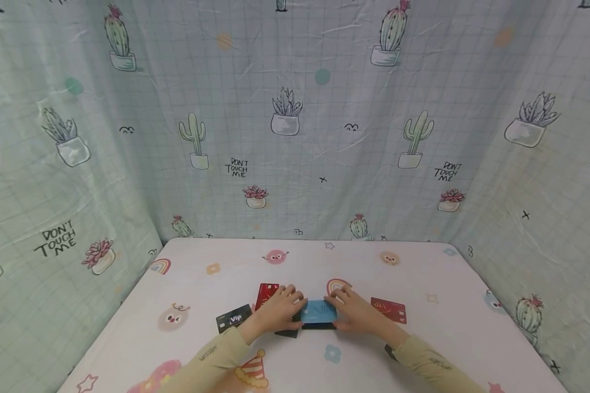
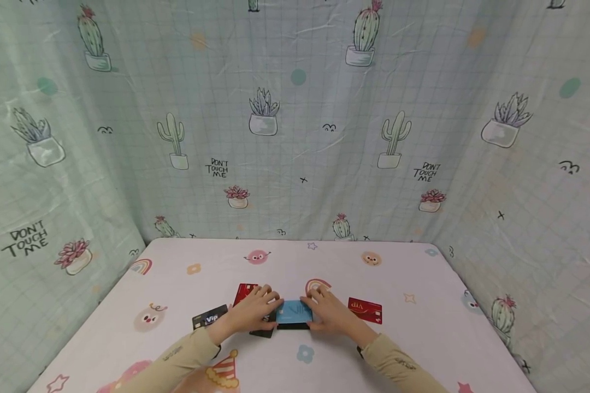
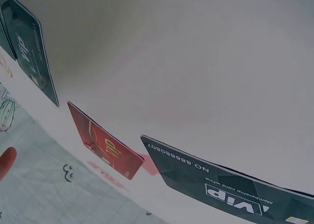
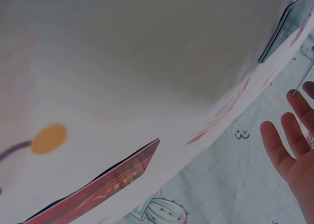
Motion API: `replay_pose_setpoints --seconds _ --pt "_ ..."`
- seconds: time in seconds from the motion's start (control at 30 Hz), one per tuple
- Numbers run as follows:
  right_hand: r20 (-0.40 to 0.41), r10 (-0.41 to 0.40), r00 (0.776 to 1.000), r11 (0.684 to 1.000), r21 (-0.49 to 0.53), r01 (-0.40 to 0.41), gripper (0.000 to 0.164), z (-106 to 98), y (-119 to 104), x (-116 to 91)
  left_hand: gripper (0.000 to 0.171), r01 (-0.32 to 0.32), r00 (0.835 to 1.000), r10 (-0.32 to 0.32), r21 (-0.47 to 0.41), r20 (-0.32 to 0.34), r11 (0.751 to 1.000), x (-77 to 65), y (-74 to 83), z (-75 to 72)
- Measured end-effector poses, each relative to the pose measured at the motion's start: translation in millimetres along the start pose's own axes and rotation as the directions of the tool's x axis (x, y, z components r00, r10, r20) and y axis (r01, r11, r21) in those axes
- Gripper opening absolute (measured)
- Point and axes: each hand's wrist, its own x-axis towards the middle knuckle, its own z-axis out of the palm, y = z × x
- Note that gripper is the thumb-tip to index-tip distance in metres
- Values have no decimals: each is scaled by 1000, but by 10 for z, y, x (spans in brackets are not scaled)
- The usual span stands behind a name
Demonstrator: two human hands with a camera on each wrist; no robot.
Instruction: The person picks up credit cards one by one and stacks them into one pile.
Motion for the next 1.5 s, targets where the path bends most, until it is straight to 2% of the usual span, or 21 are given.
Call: replay_pose_setpoints --seconds 0.33,0.63,0.9,1.1,1.3,1.43,1.5 --pt "30 -23 999 999 -26 24 58 82 12 -12 46 -41 999 42 30 -24 999 -8 25 60" --pt "71 7 997 999 -37 -4 58 108 -6 -8 46 -36 999 35 45 21 998 -14 40 125" --pt "84 0 996 999 -54 5 57 122 -2 -13 47 -40 998 38 49 48 998 -19 42 162" --pt "106 15 994 999 -37 -11 56 98 -22 -9 48 -27 997 25 31 73 999 -22 45 178" --pt "104 14 994 999 -34 -11 55 98 -22 -11 47 -33 998 31 31 63 999 -17 48 178" --pt "112 15 994 999 -30 -11 55 102 -17 -13 46 -54 998 53 27 25 998 -23 39 174" --pt "117 16 993 1000 -25 -13 55 103 -17 -15 45 -57 998 57 20 26 998 -24 37 170"
